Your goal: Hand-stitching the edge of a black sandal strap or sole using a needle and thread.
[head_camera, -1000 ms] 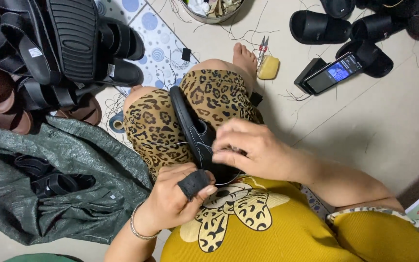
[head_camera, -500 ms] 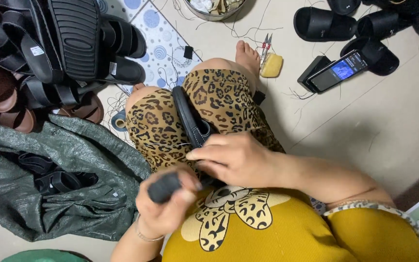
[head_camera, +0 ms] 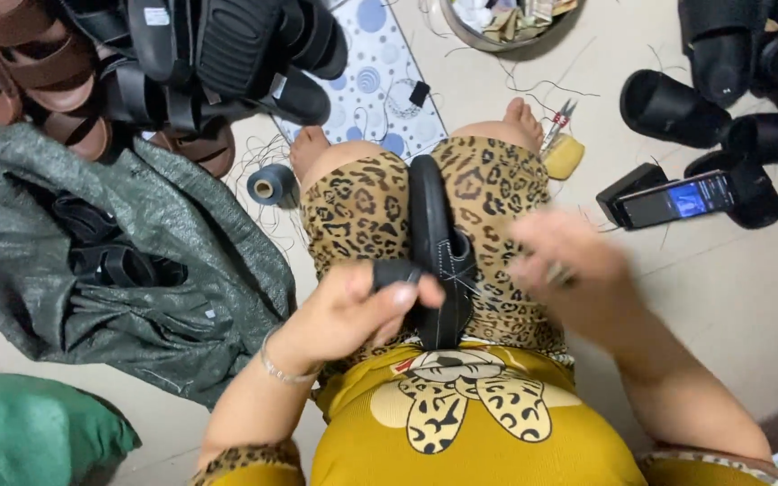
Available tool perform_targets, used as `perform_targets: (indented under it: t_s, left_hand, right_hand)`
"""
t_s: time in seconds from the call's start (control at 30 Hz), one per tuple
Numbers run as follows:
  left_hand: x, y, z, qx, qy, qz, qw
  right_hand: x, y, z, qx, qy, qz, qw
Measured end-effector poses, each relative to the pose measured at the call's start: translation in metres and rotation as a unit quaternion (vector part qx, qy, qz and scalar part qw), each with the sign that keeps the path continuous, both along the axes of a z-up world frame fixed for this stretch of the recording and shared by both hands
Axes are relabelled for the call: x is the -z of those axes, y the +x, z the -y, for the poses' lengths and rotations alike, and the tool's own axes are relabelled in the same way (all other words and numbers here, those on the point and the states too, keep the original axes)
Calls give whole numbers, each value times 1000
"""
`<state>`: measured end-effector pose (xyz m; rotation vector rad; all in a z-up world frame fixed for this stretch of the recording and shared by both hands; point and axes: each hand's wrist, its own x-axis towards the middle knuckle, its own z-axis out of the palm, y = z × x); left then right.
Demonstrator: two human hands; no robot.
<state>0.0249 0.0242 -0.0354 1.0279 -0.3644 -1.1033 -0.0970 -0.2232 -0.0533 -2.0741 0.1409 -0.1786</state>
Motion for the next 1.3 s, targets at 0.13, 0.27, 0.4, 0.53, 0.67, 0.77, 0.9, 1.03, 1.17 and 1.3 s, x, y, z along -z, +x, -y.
perform_targets:
  t_s: [0.13, 0.27, 0.4, 0.53, 0.67, 0.77, 0.9, 1.03, 1.17, 1.3]
  left_hand:
    - [-13, 34, 33, -141, 50, 235, 960]
    - [-14, 73, 54, -239, 89, 534, 806]
    - [4, 100, 67, -238, -122, -124, 956]
    - [52, 123, 33, -311, -26, -188, 931]
    - [75, 137, -42, -183, 234, 13, 955]
    - [55, 124, -64, -204, 483, 322, 788]
    - [-4, 66, -19, -161, 77, 345, 921]
    - [5, 25, 0, -32, 136, 388, 911]
    - [11, 21, 2, 129, 222, 418, 871]
    - [14, 24, 4, 150, 210, 417, 871]
  right_hand:
    - [-28, -9, -1, -163, -30, -198, 966]
    - [-36, 4, 4, -244, 30, -67, 967]
    - [-51, 47, -40, -122, 502, 45, 855]
    - [2, 32, -7, -28, 444, -38, 895]
    - [-15, 26, 32, 29, 280, -172, 944]
    - [-22, 20, 48, 90, 33, -151, 984]
    - [-18, -5, 36, -104, -58, -116, 986]
    - [-30, -2, 24, -253, -146, -150, 945]
    - [-33, 6, 19, -275, -190, -139, 932]
    - [-34, 9, 21, -303, -240, -167, 907]
